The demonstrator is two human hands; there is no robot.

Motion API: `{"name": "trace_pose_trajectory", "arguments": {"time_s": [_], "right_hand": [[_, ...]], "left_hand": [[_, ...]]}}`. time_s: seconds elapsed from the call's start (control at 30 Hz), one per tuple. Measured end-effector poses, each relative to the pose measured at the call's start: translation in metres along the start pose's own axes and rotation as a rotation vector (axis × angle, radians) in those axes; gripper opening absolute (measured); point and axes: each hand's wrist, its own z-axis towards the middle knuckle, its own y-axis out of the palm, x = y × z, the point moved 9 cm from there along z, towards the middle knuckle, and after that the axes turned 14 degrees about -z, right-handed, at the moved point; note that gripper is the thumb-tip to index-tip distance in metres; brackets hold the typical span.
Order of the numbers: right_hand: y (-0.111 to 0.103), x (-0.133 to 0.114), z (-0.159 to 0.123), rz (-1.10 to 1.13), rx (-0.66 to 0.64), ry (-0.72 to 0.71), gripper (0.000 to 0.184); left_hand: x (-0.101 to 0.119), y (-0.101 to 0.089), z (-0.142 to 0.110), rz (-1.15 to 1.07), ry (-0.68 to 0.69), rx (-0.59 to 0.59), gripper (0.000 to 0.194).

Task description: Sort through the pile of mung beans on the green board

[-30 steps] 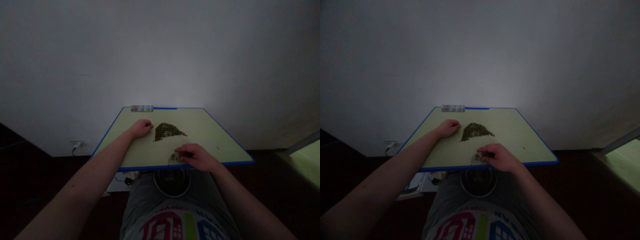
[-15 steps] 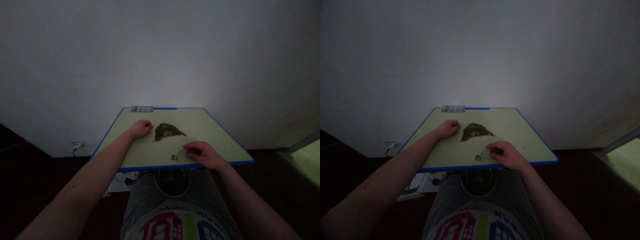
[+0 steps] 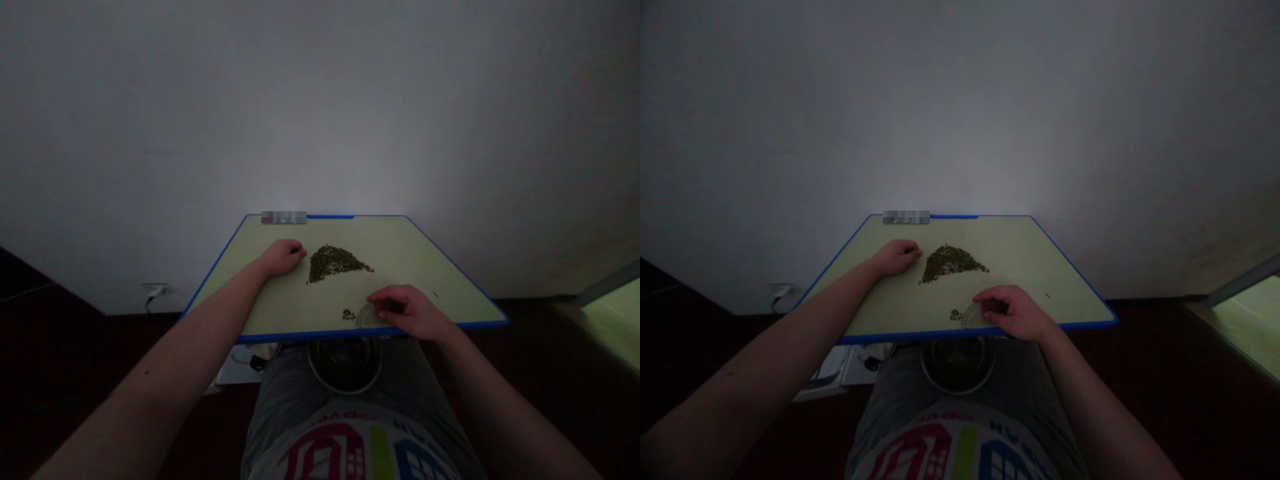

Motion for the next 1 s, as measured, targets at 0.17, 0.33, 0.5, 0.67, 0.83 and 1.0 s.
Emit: {"name": "trace_pose_trajectory", "arguments": {"time_s": [0.17, 0.33, 0.5, 0.67, 0.83, 1.0], "right_hand": [[0.000, 0.002, -0.001, 0.021, 0.001, 0.006, 0.027], [0.000, 0.002, -0.002, 0.030, 0.003, 0.012, 0.026], [-0.002, 0.003, -0.002, 0.025, 0.023, 0.020, 0.026], [-0.010, 0.005, 0.001, -0.060, 0.118, 0.052, 0.029], [-0.009, 0.007, 0.006, -0.045, 0.113, 0.065, 0.032], [-0.008, 0.006, 0.012, -0.056, 0.119, 0.078, 0.032]], "left_hand": [[0.001, -0.001, 0.000, 0.001, 0.014, 0.011, 0.036], [-0.001, 0.000, 0.000, -0.025, 0.010, 0.006, 0.035], [-0.003, 0.001, 0.000, -0.034, 0.004, -0.002, 0.036], [-0.002, 0.001, 0.001, -0.025, 0.027, 0.005, 0.036], [-0.003, 0.001, 0.002, -0.005, 0.023, 0.001, 0.037], [-0.001, 0.000, 0.001, -0.003, 0.017, 0.008, 0.036]]}}
